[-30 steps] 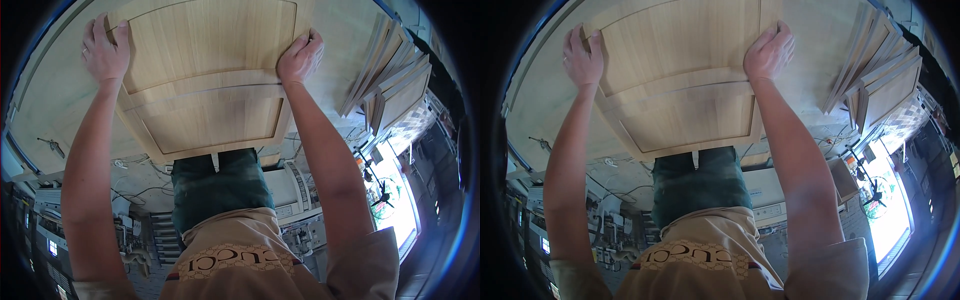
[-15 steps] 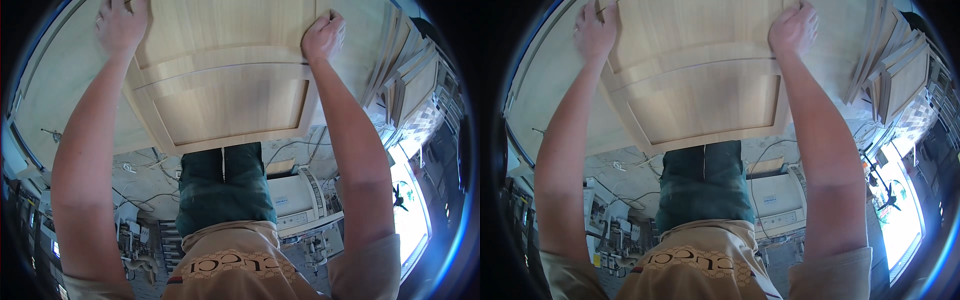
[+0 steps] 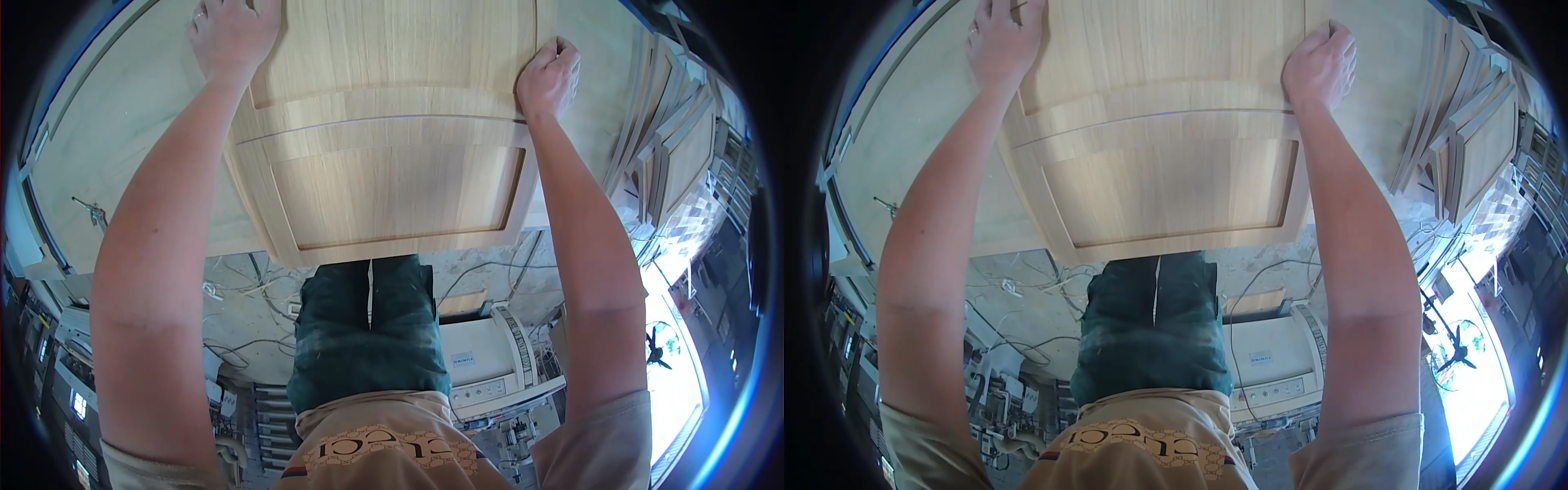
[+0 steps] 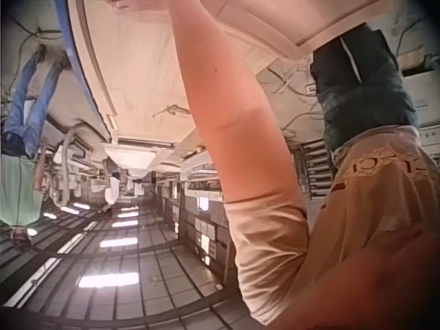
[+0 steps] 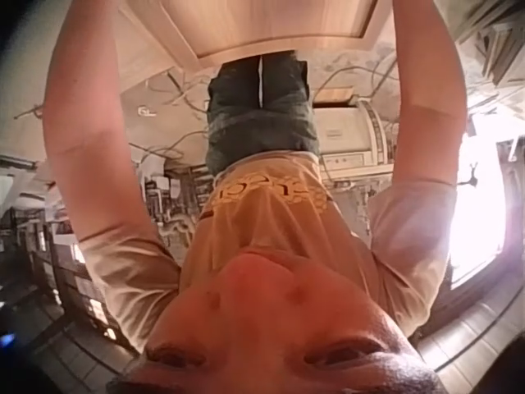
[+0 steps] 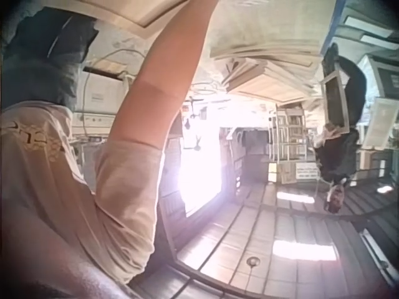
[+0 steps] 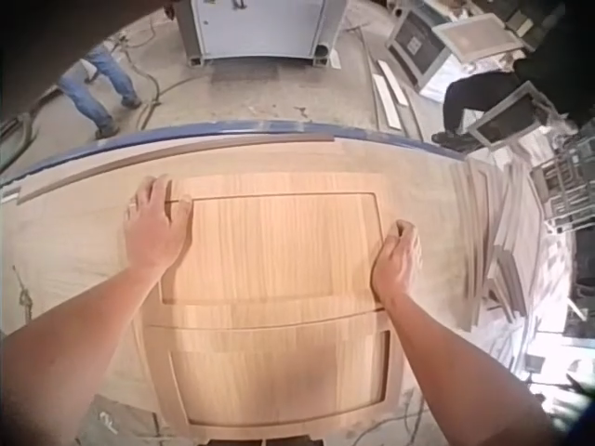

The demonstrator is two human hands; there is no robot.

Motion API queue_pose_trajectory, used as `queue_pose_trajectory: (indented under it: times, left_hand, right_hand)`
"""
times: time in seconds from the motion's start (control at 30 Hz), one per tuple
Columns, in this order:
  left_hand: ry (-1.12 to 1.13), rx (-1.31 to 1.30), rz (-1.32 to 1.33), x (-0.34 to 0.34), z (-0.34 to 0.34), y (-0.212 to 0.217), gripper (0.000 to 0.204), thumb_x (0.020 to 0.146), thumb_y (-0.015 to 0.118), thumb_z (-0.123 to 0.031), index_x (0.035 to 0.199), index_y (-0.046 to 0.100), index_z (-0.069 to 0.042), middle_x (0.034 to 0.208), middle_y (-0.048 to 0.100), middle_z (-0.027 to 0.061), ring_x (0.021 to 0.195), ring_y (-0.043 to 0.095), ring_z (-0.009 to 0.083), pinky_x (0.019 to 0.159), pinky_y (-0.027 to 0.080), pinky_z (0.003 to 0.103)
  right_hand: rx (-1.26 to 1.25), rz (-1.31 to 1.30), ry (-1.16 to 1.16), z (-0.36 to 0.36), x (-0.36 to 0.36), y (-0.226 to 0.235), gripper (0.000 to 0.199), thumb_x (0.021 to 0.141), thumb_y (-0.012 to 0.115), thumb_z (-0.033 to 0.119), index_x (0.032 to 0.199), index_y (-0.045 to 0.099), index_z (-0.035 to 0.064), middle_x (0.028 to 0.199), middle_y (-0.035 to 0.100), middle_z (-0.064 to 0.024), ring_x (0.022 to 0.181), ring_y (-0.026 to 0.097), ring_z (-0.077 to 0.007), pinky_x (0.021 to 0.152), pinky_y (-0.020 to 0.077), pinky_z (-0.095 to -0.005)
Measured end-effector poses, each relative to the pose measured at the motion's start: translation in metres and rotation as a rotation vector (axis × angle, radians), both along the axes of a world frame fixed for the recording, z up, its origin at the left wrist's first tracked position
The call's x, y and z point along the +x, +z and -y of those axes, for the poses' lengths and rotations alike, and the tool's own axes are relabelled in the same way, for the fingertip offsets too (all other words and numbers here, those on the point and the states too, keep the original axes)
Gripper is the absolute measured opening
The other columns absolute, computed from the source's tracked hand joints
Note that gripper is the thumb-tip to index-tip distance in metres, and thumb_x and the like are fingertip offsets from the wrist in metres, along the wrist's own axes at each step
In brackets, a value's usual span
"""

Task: Inspecting, sorting, and measuring wooden door panels in a factory setting.

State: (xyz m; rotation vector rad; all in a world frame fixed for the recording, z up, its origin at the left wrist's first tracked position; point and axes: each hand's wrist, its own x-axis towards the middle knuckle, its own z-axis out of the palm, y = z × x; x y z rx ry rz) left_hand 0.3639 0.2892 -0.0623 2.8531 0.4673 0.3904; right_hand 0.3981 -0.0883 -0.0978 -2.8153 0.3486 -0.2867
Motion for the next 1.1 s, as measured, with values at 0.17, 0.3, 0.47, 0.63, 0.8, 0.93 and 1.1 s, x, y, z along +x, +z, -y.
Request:
queue_pose_trajectory:
  times: [0.17, 0.3, 0.47, 0.63, 0.8, 0.93, 1.1]
  left_hand:
    - [-0.019, 0.112, 0.066, 0.002, -0.027, -0.022, 0.060, 0.096, 0.058, -0.059, 0.143, 0.055, -0.021, 0.147, 0.053, 0.0141, 0.130, 0.054, 0.0412, 0.107, 0.043, 0.053]
    - [-0.027, 0.081, 0.067, 0.002, -0.025, -0.031, 0.060, 0.096, 0.059, -0.059, 0.143, 0.055, -0.021, 0.148, 0.052, 0.0156, 0.131, 0.054, 0.0414, 0.108, 0.042, 0.053]
    - [-0.025, 0.111, 0.076, 0.003, -0.023, -0.029, 0.059, 0.095, 0.060, -0.056, 0.142, 0.054, -0.021, 0.143, 0.056, 0.0161, 0.130, 0.054, 0.0397, 0.107, 0.042, 0.052]
    - [-0.039, 0.090, 0.069, 0.004, -0.022, -0.024, 0.058, 0.096, 0.060, -0.055, 0.142, 0.054, -0.020, 0.145, 0.054, 0.0171, 0.131, 0.053, 0.0404, 0.108, 0.041, 0.052]
    - [-0.036, 0.101, 0.057, 0.005, -0.022, -0.022, 0.057, 0.096, 0.060, -0.054, 0.141, 0.054, -0.019, 0.142, 0.055, 0.0175, 0.130, 0.053, 0.0399, 0.108, 0.041, 0.052]
    - [-0.034, 0.072, 0.046, 0.006, -0.021, -0.020, 0.057, 0.096, 0.061, -0.053, 0.141, 0.054, -0.019, 0.143, 0.054, 0.0170, 0.132, 0.051, 0.0393, 0.110, 0.039, 0.052]
    - [-0.028, 0.066, 0.034, 0.006, -0.020, -0.018, 0.057, 0.096, 0.061, -0.052, 0.141, 0.053, -0.019, 0.143, 0.054, 0.0166, 0.132, 0.051, 0.0391, 0.111, 0.038, 0.052]
  right_hand:
    - [0.023, 0.001, 0.006, -0.011, -0.002, 0.004, 0.040, 0.105, 0.042, 0.033, 0.133, 0.055, 0.0070, 0.131, 0.062, -0.0180, 0.122, 0.057, -0.0371, 0.103, 0.0432, -0.0483]
    - [0.011, 0.039, 0.012, -0.010, -0.002, 0.006, 0.039, 0.106, 0.044, 0.033, 0.130, 0.057, 0.0063, 0.128, 0.064, -0.0190, 0.118, 0.060, -0.0381, 0.100, 0.0456, -0.0479]
    - [0.008, 0.027, 0.015, -0.009, -0.002, 0.008, 0.038, 0.106, 0.044, 0.032, 0.130, 0.057, 0.0067, 0.127, 0.063, -0.0185, 0.119, 0.059, -0.0380, 0.100, 0.0452, -0.0481]
    - [0.014, 0.023, 0.009, -0.011, -0.001, 0.012, 0.037, 0.106, 0.044, 0.031, 0.130, 0.057, 0.0066, 0.126, 0.063, -0.0179, 0.118, 0.059, -0.0382, 0.099, 0.0450, -0.0485]
    - [0.066, -0.084, -0.002, -0.012, 0.001, 0.016, 0.038, 0.107, 0.042, 0.031, 0.135, 0.053, 0.0067, 0.134, 0.059, -0.0178, 0.127, 0.054, -0.0366, 0.107, 0.0396, -0.0488]
    - [0.001, 0.018, 0.034, -0.010, 0.000, 0.012, 0.036, 0.107, 0.043, 0.029, 0.130, 0.057, 0.0050, 0.125, 0.063, -0.0183, 0.117, 0.059, -0.0386, 0.098, 0.0451, -0.0481]
    - [0.008, 0.018, 0.043, -0.011, 0.001, 0.012, 0.035, 0.107, 0.044, 0.027, 0.129, 0.057, 0.0033, 0.123, 0.064, -0.0193, 0.116, 0.059, -0.0386, 0.098, 0.0451, -0.0471]
